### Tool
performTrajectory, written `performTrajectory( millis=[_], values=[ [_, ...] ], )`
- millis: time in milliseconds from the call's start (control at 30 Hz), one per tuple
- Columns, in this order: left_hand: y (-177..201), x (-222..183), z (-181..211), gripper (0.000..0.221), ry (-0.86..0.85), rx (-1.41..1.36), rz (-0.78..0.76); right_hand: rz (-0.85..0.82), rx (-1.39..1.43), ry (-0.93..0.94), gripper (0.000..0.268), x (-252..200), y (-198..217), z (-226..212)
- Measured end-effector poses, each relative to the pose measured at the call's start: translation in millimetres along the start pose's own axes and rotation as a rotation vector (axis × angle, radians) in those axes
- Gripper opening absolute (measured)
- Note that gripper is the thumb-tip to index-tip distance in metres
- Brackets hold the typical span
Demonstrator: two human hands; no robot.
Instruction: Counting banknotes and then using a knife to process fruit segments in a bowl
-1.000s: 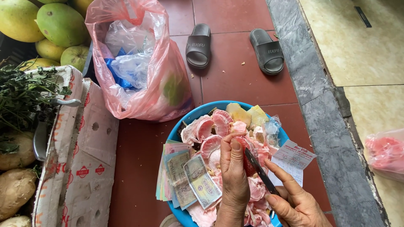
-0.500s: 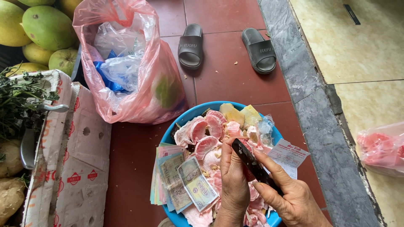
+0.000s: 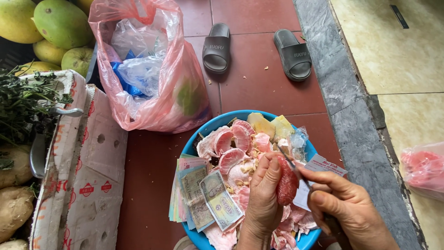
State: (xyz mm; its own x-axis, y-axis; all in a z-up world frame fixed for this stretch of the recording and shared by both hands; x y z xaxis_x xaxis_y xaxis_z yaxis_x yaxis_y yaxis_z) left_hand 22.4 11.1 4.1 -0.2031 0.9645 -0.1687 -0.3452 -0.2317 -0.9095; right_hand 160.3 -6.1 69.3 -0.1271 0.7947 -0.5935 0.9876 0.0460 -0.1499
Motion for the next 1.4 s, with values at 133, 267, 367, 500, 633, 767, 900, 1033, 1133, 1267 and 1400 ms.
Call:
performTrajectory(
  millis=[133, 267, 367, 500, 633, 767, 900, 1033, 1133, 1267, 1400],
  values=[
    [-1.8, -0.4, 11.1, 0.021, 0.090, -0.135, -0.115, 0.069, 0.090, 0.161, 0.041, 10.1, 31.0, -13.6],
    [5.7, -0.1, 10.9, 0.030, 0.102, -0.172, -0.152, -0.117, 0.095, 0.023, 0.052, 8.2, 57.8, -2.9],
    [4.7, 2.0, 12.1, 0.028, 0.119, -0.179, -0.121, -0.430, 0.164, 0.061, 0.092, -9.0, 21.9, 9.6],
    [9.0, 6.7, 6.4, 0.030, 0.169, -0.170, -0.041, -0.259, 0.232, 0.057, 0.075, -11.0, 30.5, 50.4],
    [24.1, 13.6, -9.9, 0.052, 0.270, -0.391, -0.041, -0.159, 0.110, -0.016, 0.071, -1.4, 37.2, 76.5],
    [35.5, 14.7, -27.4, 0.024, 0.243, -0.608, 0.087, 0.212, -0.410, -0.291, 0.092, -11.1, 3.3, 67.0],
    [44.4, 16.4, -37.0, 0.020, 0.259, -0.674, 0.064, 0.239, -0.703, -0.350, 0.088, -0.7, 4.4, 72.4],
    [44.0, 15.9, -36.3, 0.024, 0.306, -0.644, 0.048, 0.146, -0.852, -0.198, 0.088, 9.1, 14.8, 86.0],
    [37.0, 12.7, -30.8, 0.035, 0.327, -0.561, 0.047, 0.108, -0.824, -0.107, 0.085, 10.1, 16.0, 87.5],
    [32.7, 14.5, -30.1, 0.044, 0.302, -0.547, 0.019, 0.059, -0.827, 0.068, 0.082, 14.2, 20.9, 92.2],
    [13.9, 5.9, -16.9, 0.043, 0.258, -0.507, -0.046, 0.033, -0.785, 0.203, 0.080, 10.2, 7.3, 73.3]
  ],
)
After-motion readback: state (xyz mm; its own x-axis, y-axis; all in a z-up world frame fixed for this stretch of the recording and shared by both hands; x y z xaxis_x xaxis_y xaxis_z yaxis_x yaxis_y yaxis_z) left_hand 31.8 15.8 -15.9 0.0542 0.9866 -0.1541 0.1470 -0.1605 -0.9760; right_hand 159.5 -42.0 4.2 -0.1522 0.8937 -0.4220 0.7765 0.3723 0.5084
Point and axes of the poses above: each hand's wrist, its own x-axis towards the middle knuckle, its own y-axis out of the back of the hand, z = x × y, the point moved 2 cm from there along x, towards the middle knuckle, and after that the axes turned 14 degrees about -y, right-handed, at the moved point
